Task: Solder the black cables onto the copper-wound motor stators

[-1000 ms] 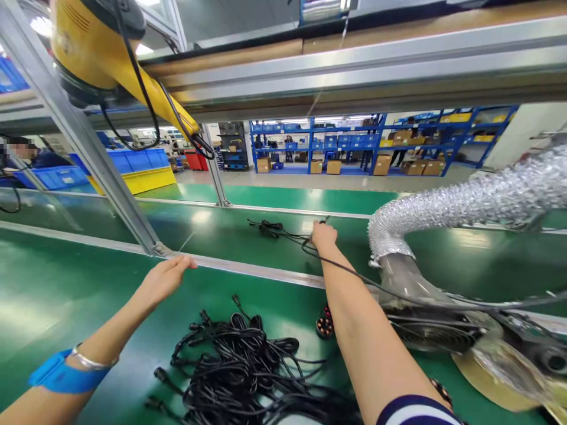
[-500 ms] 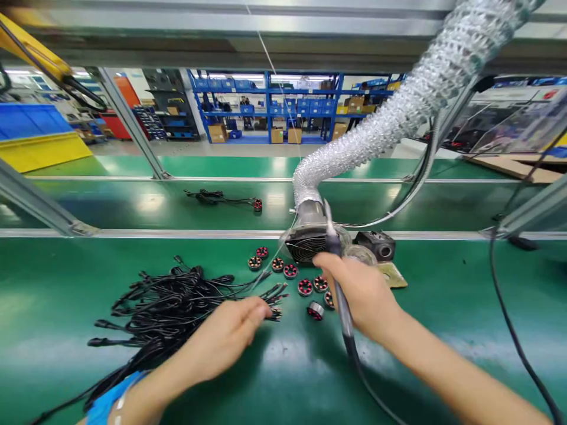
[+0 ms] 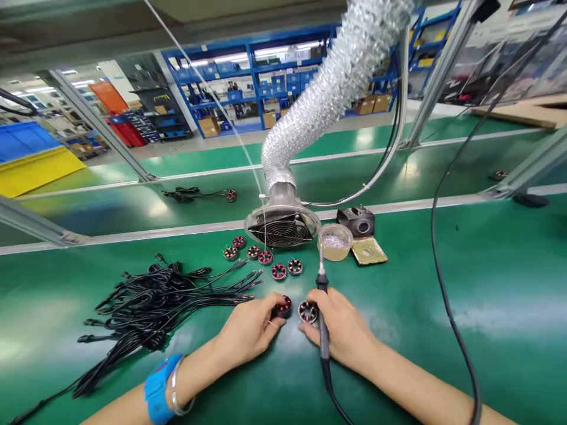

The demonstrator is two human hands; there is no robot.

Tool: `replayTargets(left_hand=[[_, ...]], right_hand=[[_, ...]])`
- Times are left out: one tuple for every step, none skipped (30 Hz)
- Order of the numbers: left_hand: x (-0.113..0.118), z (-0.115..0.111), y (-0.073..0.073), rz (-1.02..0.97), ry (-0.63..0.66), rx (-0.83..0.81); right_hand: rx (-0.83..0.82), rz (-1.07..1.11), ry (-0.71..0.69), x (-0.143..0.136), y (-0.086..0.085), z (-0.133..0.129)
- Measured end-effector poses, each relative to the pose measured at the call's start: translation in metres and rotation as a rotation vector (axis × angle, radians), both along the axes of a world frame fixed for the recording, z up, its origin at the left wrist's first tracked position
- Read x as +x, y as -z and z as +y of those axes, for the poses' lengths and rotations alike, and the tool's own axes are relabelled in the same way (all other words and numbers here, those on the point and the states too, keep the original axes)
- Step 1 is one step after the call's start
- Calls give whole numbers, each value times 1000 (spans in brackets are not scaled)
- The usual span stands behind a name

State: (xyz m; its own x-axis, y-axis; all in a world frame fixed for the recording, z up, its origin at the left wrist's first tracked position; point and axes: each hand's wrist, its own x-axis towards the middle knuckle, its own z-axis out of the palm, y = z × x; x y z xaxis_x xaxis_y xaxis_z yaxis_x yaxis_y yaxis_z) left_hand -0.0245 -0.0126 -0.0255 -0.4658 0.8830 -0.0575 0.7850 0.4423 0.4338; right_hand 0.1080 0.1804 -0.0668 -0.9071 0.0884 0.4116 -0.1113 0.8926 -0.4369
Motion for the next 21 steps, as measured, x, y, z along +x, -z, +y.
replayTargets(left_hand=[[1, -3, 0, -14, 5, -6], [2, -6, 1, -27, 2, -6], [2, -7, 1, -30, -12, -2], [2, -7, 2, -21, -35, 4], [2, -6, 3, -7, -61, 10], [3, -5, 3, 6, -87, 18], [5, -4, 2, 8, -111, 26], [8, -2, 0, -8, -129, 29], [11, -1, -3, -44, -136, 24], [15, 0, -6, -97, -129, 6], [18, 1, -10, -157, -115, -19], [22, 2, -13, -213, -107, -51], [24, 3, -17, -257, -110, -82], [26, 4, -19, -285, -125, -107], [28, 5, -20, -302, -148, -125], [28, 5, -21, -313, -170, -138], [27, 6, -21, -330, -182, -148], [26, 6, -19, -362, -181, -156], [24, 5, -18, -412, -172, -159], [21, 5, -15, -479, -165, -154], [19, 4, -13, -559, -167, -137]], right_hand=[[-13, -16, -15, 6, -1, 0], [-24, -28, -41, 11, -2, -1], [-37, -34, -76, 14, -3, 0], [-55, -38, -115, 15, -4, 0], [-77, -40, -155, 15, -4, 0], [-103, -42, -185, 15, -4, -1], [-129, -45, -201, 14, -4, -2], [-152, -53, -202, 14, -4, -4], [-169, -64, -197, 13, -4, -8], [-177, -73, -189, 13, -4, -11], [-177, -78, -181, 12, -5, -16], [-173, -79, -174, 12, -6, -21], [-165, -77, -171, 12, -7, -26], [-157, -76, -169, 11, -8, -30], [-152, -77, -165, 11, -10, -34], [-149, -81, -158, 10, -10, -37], [-150, -85, -149, 10, -11, -40], [-155, -87, -140, 9, -11, -41], [-163, -87, -131, 9, -11, -42], [-169, -84, -123, 9, -10, -43], [-174, -82, -118, 10, -9, -43]])
